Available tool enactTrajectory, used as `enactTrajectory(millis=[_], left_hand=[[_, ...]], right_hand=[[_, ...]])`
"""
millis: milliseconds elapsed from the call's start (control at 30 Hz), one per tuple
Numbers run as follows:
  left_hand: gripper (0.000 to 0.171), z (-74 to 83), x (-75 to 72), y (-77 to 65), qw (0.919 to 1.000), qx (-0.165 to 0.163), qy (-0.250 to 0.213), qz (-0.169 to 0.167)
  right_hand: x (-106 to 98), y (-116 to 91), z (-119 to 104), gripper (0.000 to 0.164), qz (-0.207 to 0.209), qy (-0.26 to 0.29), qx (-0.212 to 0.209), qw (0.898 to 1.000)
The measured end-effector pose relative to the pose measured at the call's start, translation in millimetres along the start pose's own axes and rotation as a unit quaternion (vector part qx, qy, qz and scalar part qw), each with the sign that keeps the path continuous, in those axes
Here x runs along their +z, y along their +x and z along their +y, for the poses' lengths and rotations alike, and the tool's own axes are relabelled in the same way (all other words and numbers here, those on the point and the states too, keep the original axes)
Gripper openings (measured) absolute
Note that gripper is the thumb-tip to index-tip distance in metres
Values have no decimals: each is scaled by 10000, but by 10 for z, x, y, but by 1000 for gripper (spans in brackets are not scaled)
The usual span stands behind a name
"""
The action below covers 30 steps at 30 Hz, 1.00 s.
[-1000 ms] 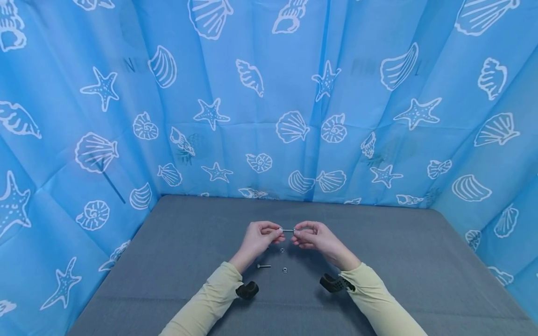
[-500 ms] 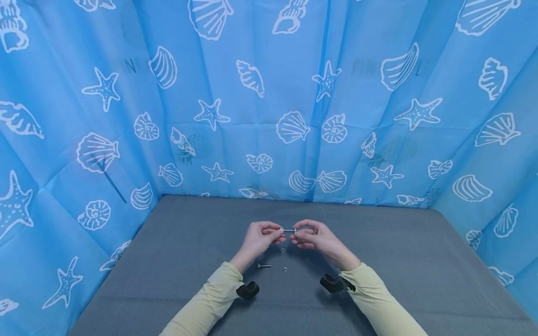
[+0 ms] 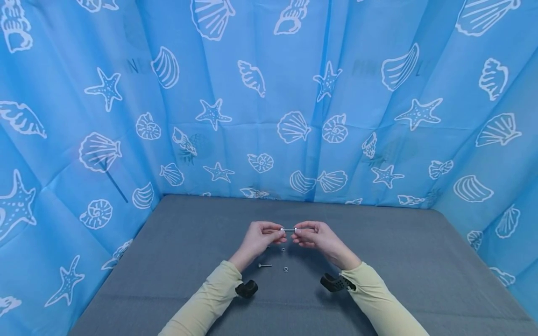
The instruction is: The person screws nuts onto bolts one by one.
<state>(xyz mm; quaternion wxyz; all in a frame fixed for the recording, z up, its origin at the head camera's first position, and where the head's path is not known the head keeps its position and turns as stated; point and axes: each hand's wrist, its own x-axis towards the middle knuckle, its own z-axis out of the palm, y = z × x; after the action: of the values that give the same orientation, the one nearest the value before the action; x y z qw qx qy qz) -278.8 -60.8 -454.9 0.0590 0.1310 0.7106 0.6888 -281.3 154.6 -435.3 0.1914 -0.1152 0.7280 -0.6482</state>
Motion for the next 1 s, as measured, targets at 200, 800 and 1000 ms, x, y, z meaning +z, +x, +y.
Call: enactTrajectory(millis=[200,800,1000], left_hand=[[15,18,9,13,9999,73,57,75],[25,19,14,-6,9998,110,-8,170],[22,101,12,-51,9999,34,-79,136]], right_hand=[[27,3,-19,39,142,-237,160,9995],[3,4,3,41,-70,-92,55,9999],[-9,24,40,45,-74,116,-93,9999]])
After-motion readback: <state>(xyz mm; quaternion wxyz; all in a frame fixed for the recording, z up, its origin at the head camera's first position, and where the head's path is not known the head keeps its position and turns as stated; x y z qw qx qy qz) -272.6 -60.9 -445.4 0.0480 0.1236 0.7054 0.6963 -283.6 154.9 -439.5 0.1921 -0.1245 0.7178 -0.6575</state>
